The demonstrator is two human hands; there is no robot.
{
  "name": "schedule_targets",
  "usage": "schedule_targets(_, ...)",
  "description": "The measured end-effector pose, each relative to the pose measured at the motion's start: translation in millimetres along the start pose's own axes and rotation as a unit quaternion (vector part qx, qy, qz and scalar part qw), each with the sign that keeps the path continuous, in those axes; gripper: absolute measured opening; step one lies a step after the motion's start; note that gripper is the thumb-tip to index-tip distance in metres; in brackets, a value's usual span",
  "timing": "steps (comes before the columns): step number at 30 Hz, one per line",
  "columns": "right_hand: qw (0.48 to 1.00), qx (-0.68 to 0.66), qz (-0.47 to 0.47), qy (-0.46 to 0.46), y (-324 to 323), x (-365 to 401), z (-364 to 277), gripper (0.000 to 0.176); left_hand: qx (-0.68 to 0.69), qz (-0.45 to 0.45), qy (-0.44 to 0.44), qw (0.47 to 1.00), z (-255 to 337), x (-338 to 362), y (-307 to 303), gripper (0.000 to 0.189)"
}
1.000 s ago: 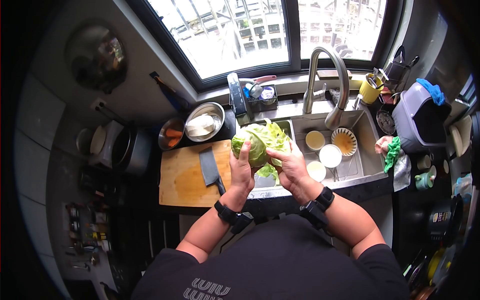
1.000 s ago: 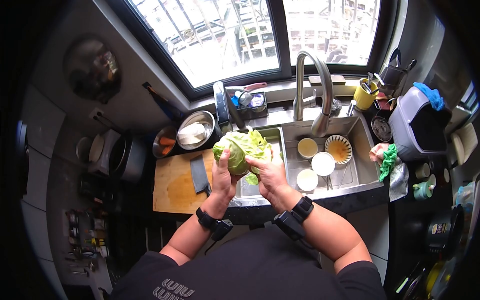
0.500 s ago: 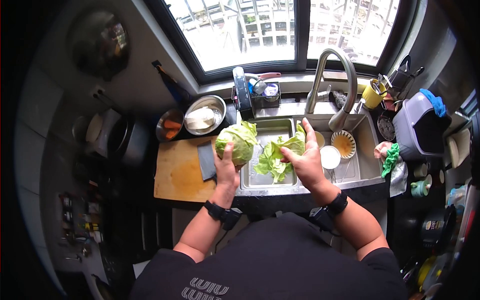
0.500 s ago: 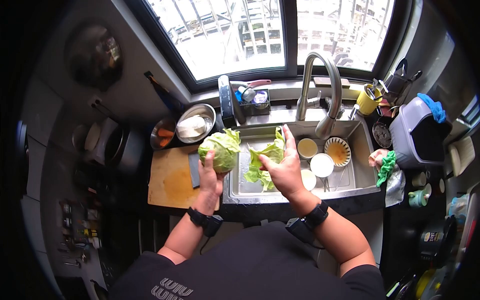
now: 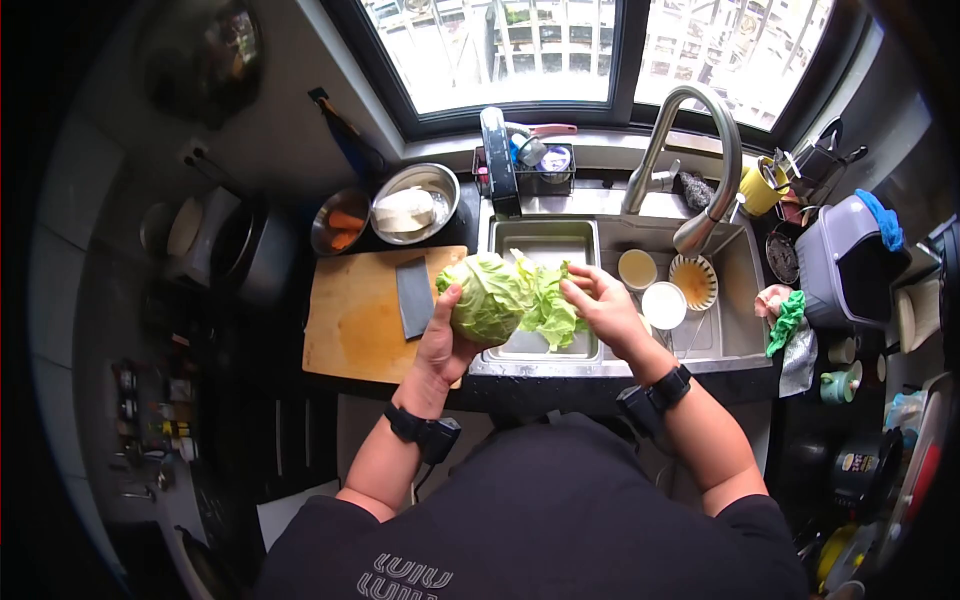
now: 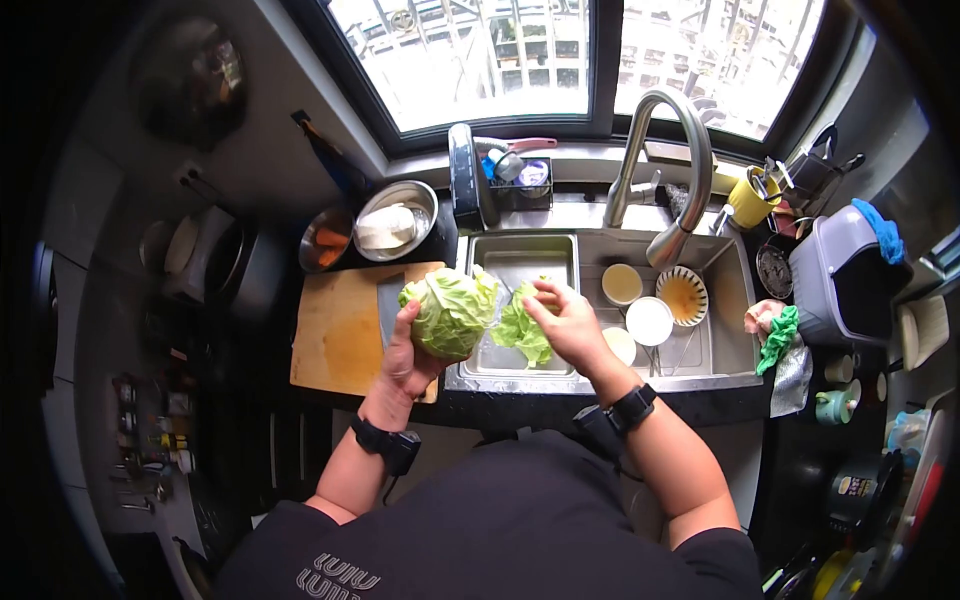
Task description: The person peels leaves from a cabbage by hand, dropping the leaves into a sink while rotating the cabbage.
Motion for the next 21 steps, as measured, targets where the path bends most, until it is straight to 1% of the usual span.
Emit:
schedule_targets(1,0.995,-0.013,-0.024,-0.091,8.7,0.0,-23.5,0.063,-0.001,-0.019,-0.002,1.0,-1.6,0.1,2.1,0.077)
schedule_targets(2,0.995,-0.012,-0.025,-0.091,14.9,1.2,-36.1,0.063,-0.005,-0.039,-0.003,0.999,-1.5,1.2,5.2,0.075)
schedule_targets(4,0.993,-0.076,-0.059,-0.06,28.2,3.7,-58.7,0.065,-0.007,-0.04,-0.011,0.999,-3.7,4.8,12.4,0.077)
schedule_targets(5,0.996,-0.047,-0.069,-0.029,29.3,9.7,-71.2,0.059,-0.045,-0.061,0.026,0.997,-2.9,3.9,16.4,0.078)
schedule_targets(6,0.993,-0.003,-0.095,-0.075,27.3,11.6,-82.5,0.049,-0.082,-0.082,0.063,0.991,-1.8,3.1,19.4,0.079)
schedule_targets(8,0.988,0.054,-0.078,-0.118,20.5,12.4,-70.1,0.042,-0.074,-0.083,0.068,0.991,-4.4,-1.5,14.5,0.082)
schedule_targets(9,0.988,0.055,-0.078,-0.118,18.0,15.3,-67.9,0.042,-0.092,-0.061,0.104,0.988,-3.1,-1.3,12.6,0.083)
schedule_targets(10,0.992,0.018,-0.079,-0.097,16.4,19.0,-64.2,0.037,-0.109,-0.039,0.14,0.983,-2.1,0.3,10.8,0.084)
schedule_targets(11,0.994,-0.018,-0.079,-0.075,15.9,22.5,-61.2,0.033,-0.107,-0.038,0.14,0.984,-1.9,1.4,9.9,0.084)
schedule_targets(12,0.994,-0.017,-0.079,-0.073,15.3,24.8,-60.6,0.033,-0.118,-0.051,0.146,0.981,0.6,3.0,12.0,0.087)
schedule_targets(13,0.985,-0.141,-0.095,-0.037,17.6,28.2,-59.3,0.036,-0.128,-0.065,0.151,0.978,1.5,4.2,14.8,0.089)
schedule_targets(14,0.959,-0.263,-0.109,-0.001,21.1,32.0,-59.1,0.039,-0.128,-0.065,0.149,0.978,0.0,4.4,16.2,0.089)
schedule_targets(15,0.943,-0.318,-0.1,0.023,26.7,37.1,-70.6,0.044,-0.148,-0.054,0.162,0.974,-0.3,5.1,17.2,0.092)
schedule_targets(16,0.942,-0.32,-0.098,0.023,25.3,39.2,-77.3,0.044,-0.169,-0.043,0.174,0.969,0.1,5.9,17.2,0.095)
schedule_targets(18,0.918,-0.381,-0.109,0.03,22.1,42.1,-85.6,0.048,-0.183,-0.044,0.175,0.966,0.5,3.9,17.0,0.098)
schedule_targets(19,0.93,-0.348,-0.117,0.025,19.9,41.6,-80.2,0.049,-0.195,-0.045,0.179,0.963,0.8,2.1,18.0,0.102)
schedule_targets(20,0.93,-0.348,-0.115,0.025,16.9,41.6,-81.3,0.049,-0.195,-0.047,0.178,0.963,0.3,1.9,19.4,0.102)
schedule_targets(21,0.942,-0.311,-0.122,0.033,14.4,41.3,-83.2,0.05,-0.226,-0.043,0.197,0.953,1.1,4.0,22.0,0.104)
Point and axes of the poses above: each hand's wrist, its own x-axis away from the middle knuckle, its own y-axis out of the palm, z = x × y, the point moved 4 cm from there along -x, towards the middle knuckle, and after that the axes turned 14 degrees about -y, right-handed, at the moved point
